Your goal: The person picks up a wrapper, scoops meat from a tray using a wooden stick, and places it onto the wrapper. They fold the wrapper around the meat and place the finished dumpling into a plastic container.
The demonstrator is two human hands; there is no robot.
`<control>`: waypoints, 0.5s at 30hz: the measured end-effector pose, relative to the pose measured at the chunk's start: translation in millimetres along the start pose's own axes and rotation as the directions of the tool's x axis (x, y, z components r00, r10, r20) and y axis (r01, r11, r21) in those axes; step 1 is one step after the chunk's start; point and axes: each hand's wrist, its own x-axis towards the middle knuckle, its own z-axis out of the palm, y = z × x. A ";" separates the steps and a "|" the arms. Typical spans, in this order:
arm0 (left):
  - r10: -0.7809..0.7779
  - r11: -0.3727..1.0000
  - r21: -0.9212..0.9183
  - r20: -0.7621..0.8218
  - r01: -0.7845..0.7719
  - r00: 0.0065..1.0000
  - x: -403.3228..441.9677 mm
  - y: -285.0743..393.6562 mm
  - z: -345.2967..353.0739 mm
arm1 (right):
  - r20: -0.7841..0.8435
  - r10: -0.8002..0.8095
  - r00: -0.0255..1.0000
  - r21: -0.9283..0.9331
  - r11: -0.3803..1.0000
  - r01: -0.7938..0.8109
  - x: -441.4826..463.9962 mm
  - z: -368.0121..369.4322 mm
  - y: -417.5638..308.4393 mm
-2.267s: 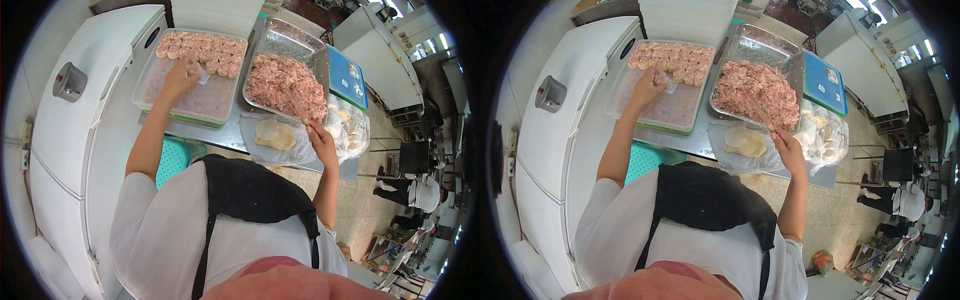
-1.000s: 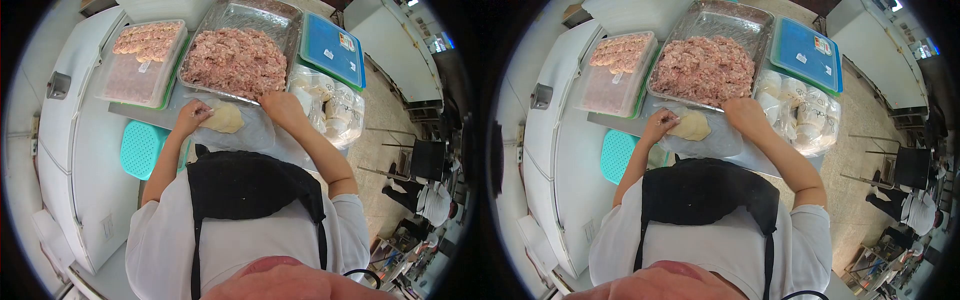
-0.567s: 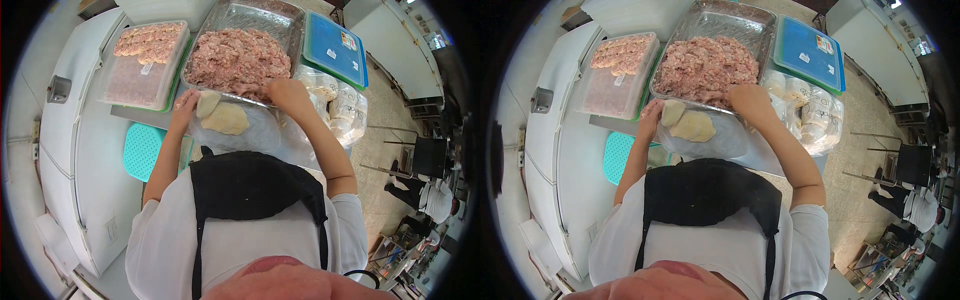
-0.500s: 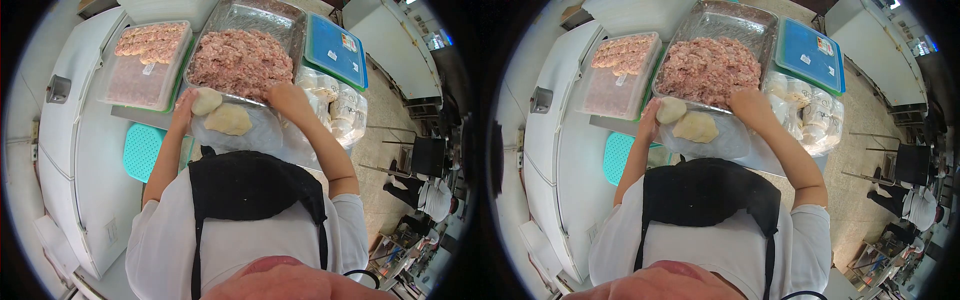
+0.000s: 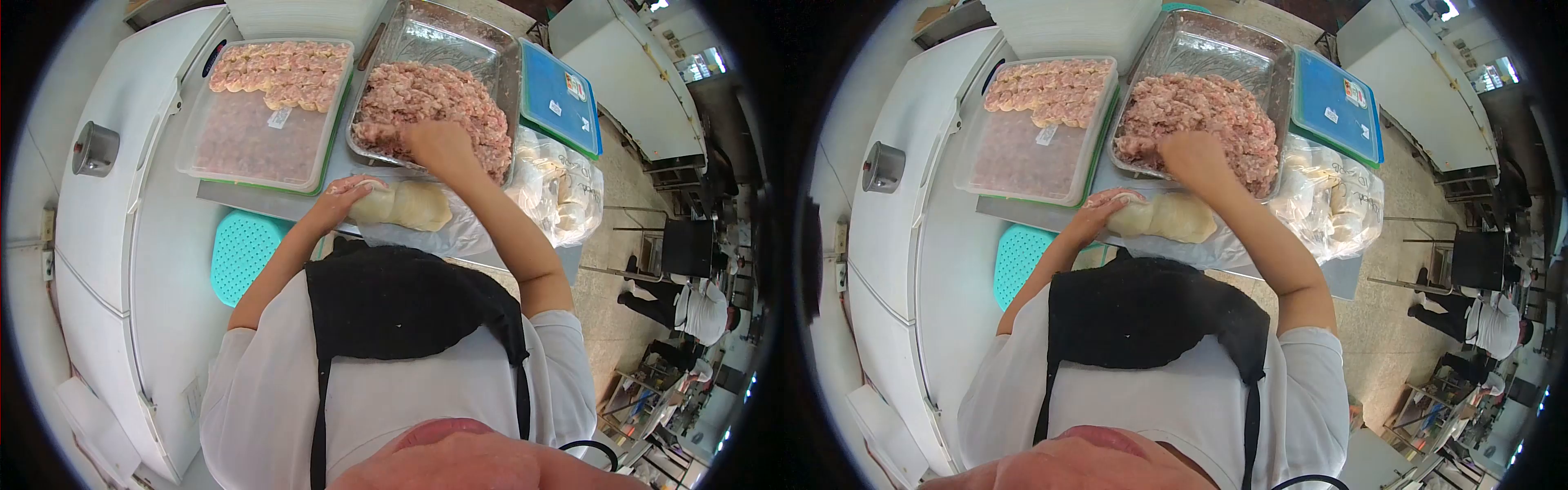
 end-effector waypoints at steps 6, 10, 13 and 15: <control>-0.052 0.998 -0.026 0.004 0.052 0.999 0.5 10.9 -15.4 | 0.081 0.076 0.994 0.140 0.986 -0.087 -23.6 13.5 -10.7; 0.128 0.989 -0.066 -0.059 -0.132 0.990 48.1 -33.1 -21.8 | 0.179 0.324 0.929 0.632 0.686 -0.361 -42.9 14.8 14.7; -0.017 0.744 -0.667 -0.088 -0.046 0.996 64.8 32.6 10.6 | 0.247 0.496 0.832 0.803 0.376 -0.462 -56.7 4.9 28.4; -0.051 0.570 -0.817 -0.140 -0.086 0.989 92.9 56.5 25.7 | 0.281 0.554 0.784 0.857 0.223 -0.465 -60.7 -2.3 28.0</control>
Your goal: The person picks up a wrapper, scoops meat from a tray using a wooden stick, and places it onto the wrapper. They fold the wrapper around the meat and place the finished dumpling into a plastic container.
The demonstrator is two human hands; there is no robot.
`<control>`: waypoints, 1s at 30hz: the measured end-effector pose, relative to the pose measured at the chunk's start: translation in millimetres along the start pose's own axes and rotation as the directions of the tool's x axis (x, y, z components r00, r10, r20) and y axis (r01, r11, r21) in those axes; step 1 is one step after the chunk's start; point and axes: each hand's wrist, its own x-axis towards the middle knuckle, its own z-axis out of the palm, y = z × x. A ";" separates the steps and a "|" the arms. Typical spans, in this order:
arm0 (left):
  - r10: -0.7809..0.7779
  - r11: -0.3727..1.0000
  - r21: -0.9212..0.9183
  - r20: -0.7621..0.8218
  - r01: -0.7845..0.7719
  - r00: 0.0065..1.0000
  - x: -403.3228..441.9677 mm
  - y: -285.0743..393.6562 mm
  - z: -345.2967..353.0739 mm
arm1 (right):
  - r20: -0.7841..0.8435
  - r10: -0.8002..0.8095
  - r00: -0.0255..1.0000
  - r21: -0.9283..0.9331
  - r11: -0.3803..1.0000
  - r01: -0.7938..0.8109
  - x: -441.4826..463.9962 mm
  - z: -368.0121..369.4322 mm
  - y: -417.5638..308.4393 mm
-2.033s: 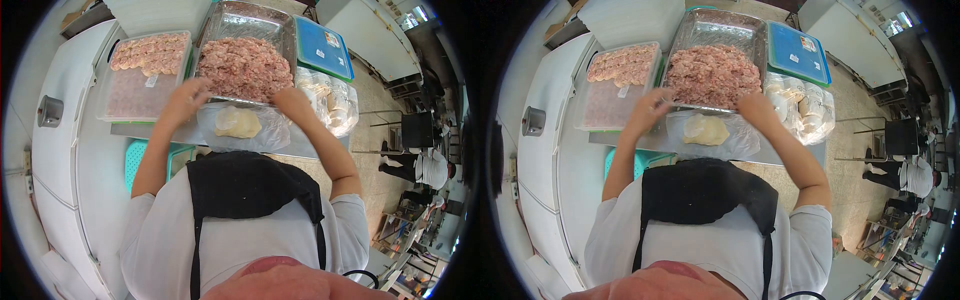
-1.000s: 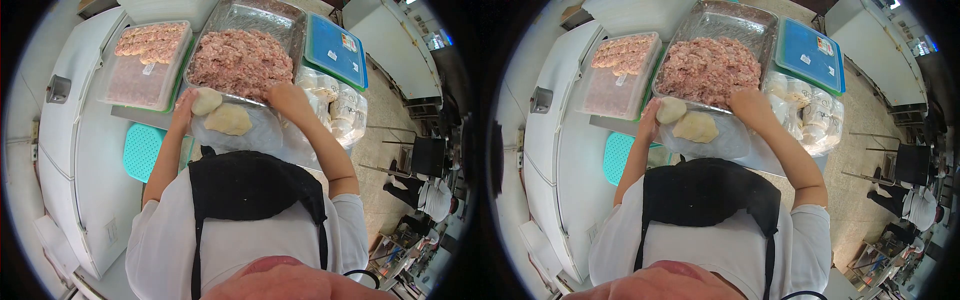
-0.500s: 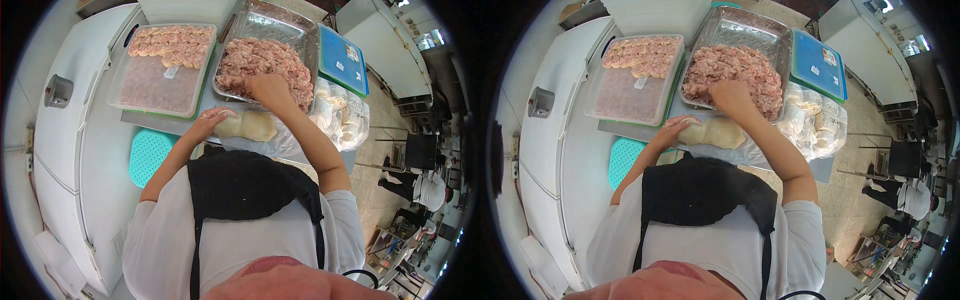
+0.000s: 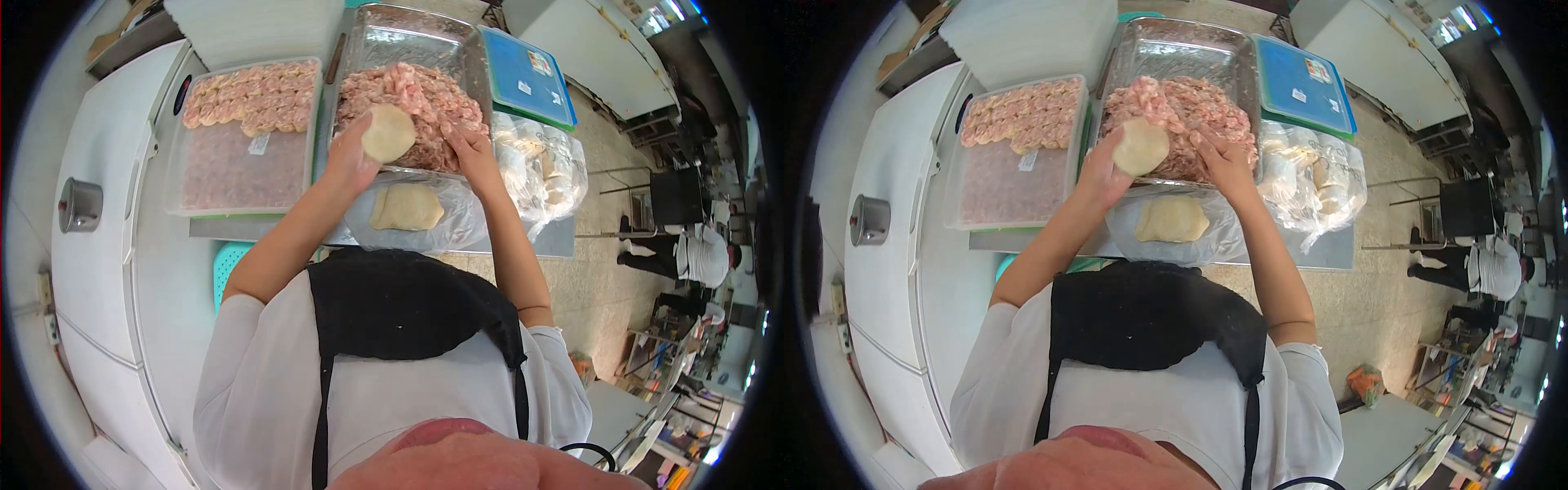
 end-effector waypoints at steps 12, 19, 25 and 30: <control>0.229 0.967 -0.093 -0.079 -0.236 0.970 65.2 -31.0 27.3 | 0.114 -0.211 0.971 -0.795 0.567 0.216 -40.8 -61.0 -26.2; 0.122 0.986 -0.088 -0.178 -0.140 0.976 51.2 -32.5 53.4 | 0.248 -0.359 0.900 -0.757 0.508 0.411 -36.4 -96.6 -48.1; 0.186 0.967 -0.134 -0.219 -0.219 0.958 43.9 -41.1 71.4 | 0.313 -0.511 0.800 -0.583 0.562 0.587 -10.2 -101.1 -3.2; 0.219 0.969 0.094 0.105 -0.229 0.970 22.6 -42.1 73.4 | 0.225 -0.351 0.909 -0.171 0.904 0.392 -3.2 -139.1 -5.1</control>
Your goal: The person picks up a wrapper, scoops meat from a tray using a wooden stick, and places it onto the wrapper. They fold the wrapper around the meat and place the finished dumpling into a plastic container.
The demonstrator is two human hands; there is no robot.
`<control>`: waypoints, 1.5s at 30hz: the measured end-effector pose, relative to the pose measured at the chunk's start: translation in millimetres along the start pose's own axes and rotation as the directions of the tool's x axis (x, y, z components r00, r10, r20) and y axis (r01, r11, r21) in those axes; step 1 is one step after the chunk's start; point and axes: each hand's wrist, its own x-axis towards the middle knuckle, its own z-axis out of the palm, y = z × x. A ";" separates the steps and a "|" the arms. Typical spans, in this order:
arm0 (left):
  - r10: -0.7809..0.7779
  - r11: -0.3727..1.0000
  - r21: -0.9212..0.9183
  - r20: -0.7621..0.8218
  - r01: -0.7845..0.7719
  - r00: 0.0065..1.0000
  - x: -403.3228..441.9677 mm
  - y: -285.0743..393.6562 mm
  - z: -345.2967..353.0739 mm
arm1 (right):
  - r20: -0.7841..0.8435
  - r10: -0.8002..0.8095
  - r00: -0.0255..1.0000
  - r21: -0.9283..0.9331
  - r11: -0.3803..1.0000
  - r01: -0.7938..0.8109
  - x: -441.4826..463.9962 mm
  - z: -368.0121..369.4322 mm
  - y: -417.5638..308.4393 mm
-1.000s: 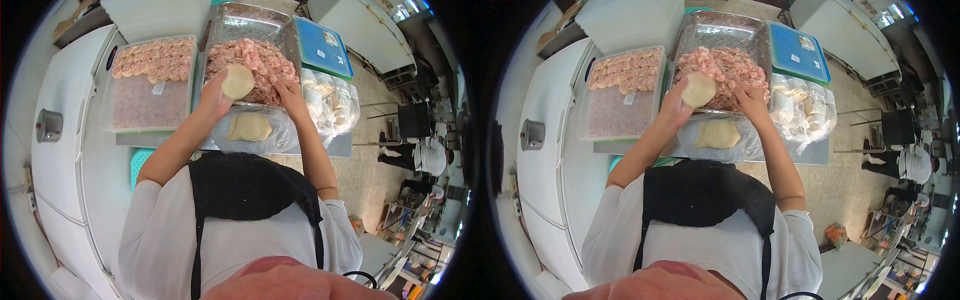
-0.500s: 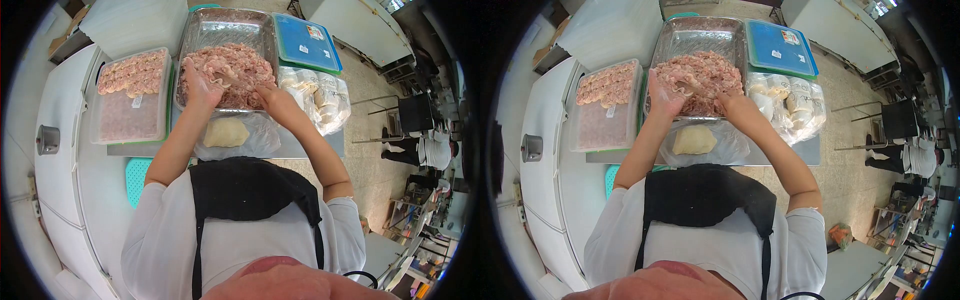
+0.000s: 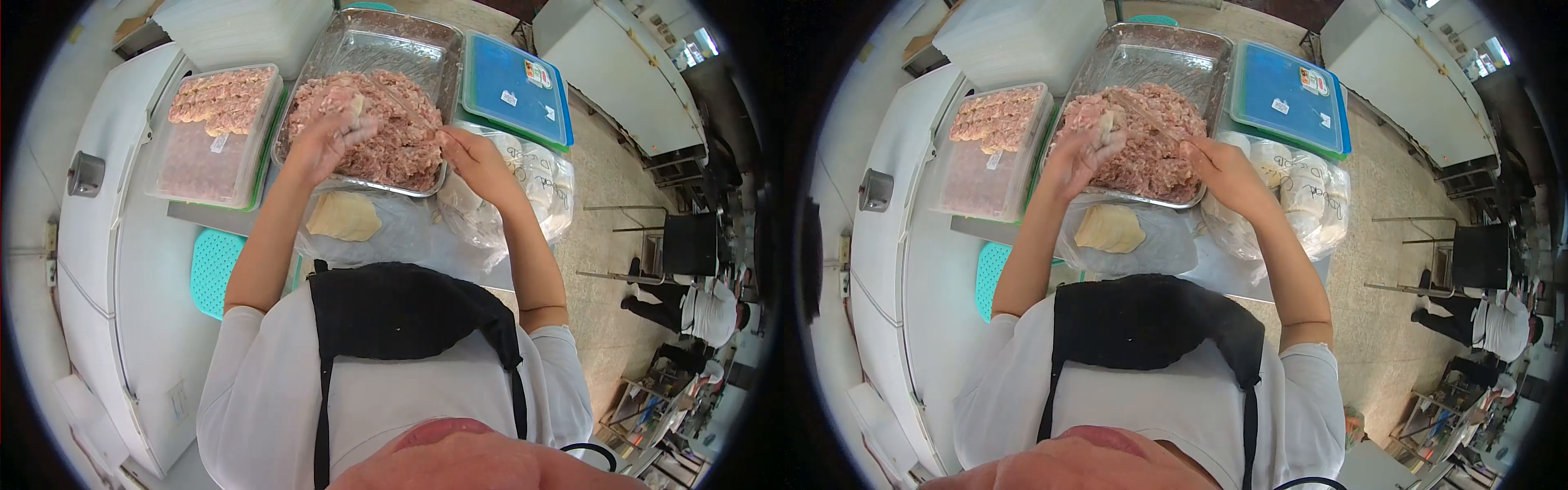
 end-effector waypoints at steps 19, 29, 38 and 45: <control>-0.212 0.215 0.960 -0.135 0.181 0.968 17.5 5.1 -48.0 | 0.024 -0.360 0.933 -0.378 0.860 0.342 9.5 12.0 31.0; -0.229 0.399 0.899 -0.091 0.179 0.969 -14.3 20.1 -14.8 | 0.148 -0.021 0.989 -0.304 0.951 0.066 20.5 -13.8 63.0; -0.108 -0.030 0.940 0.336 -0.341 0.936 -6.6 24.2 16.7 | 0.276 -0.188 0.943 0.032 0.982 0.186 16.7 0.6 34.9; -0.069 0.250 0.944 0.240 -0.216 0.968 -2.0 12.1 -14.3 | 0.106 -0.201 0.974 -0.478 0.849 0.227 5.2 5.1 -4.9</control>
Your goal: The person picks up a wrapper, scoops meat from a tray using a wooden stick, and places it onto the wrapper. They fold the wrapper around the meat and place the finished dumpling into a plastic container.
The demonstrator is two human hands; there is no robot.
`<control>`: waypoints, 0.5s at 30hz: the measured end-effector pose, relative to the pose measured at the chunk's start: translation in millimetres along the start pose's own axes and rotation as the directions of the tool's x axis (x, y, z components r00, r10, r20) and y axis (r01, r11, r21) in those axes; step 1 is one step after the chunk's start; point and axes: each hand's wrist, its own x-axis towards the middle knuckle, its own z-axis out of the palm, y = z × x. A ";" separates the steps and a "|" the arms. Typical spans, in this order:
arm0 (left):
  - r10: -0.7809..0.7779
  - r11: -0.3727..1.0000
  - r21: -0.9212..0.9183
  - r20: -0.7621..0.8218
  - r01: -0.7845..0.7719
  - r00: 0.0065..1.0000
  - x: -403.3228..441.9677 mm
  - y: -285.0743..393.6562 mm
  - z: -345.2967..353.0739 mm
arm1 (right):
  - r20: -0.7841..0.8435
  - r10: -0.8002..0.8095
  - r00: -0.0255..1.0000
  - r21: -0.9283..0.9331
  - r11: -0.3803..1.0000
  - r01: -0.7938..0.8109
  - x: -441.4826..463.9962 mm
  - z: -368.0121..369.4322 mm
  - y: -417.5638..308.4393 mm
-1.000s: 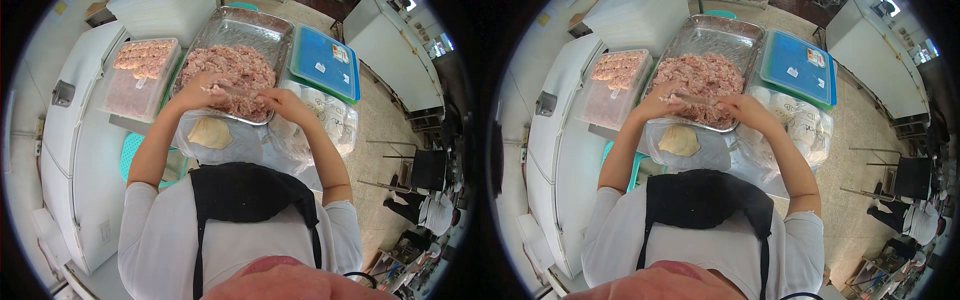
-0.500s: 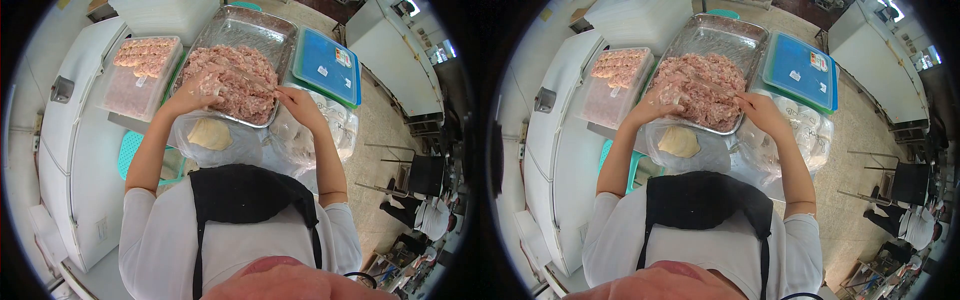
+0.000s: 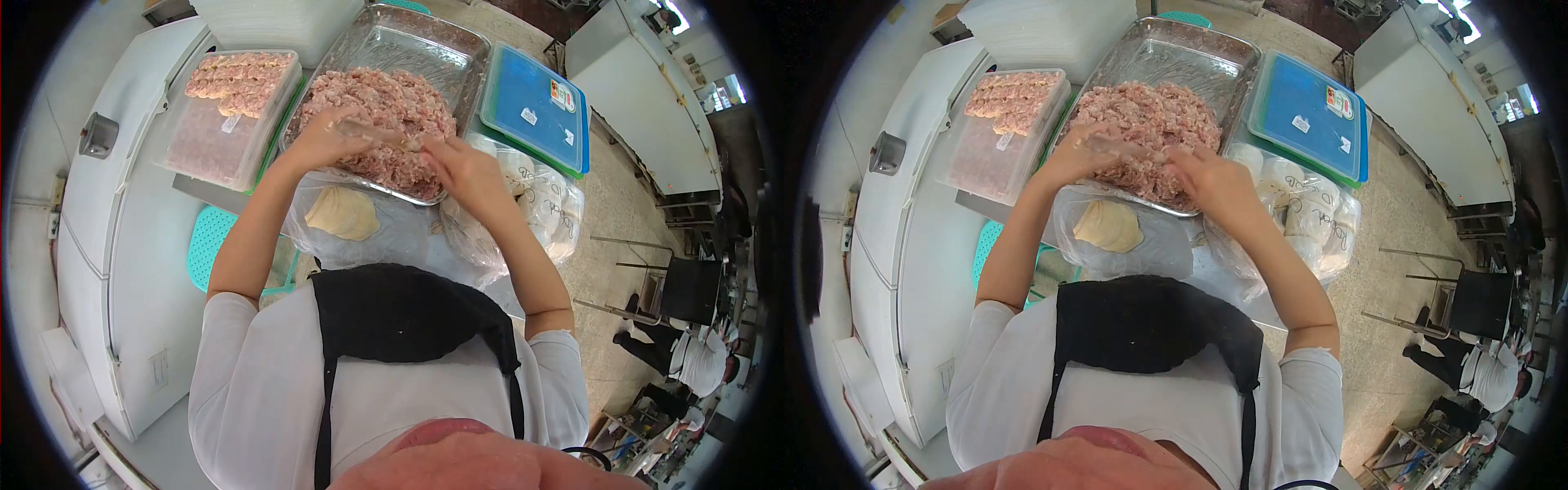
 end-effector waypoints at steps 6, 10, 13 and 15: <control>-0.127 0.327 -0.898 0.267 0.294 0.955 -5.1 -0.8 -13.2 | 0.040 0.158 0.987 0.547 0.823 -0.154 0.8 2.9 55.3; -0.258 0.698 -0.644 0.181 0.313 0.949 -6.3 31.9 -13.1 | 0.253 0.203 0.946 0.610 0.725 -0.319 1.5 -2.6 56.9; -0.038 0.998 -0.060 -0.089 0.032 0.995 1.0 39.1 3.0 | 0.274 0.126 0.954 0.525 0.811 -0.258 -1.4 -25.8 35.8; 0.311 0.944 0.157 -0.138 -0.289 0.940 2.4 38.7 4.0 | 0.300 0.073 0.951 0.461 0.862 -0.212 -4.6 -25.2 26.0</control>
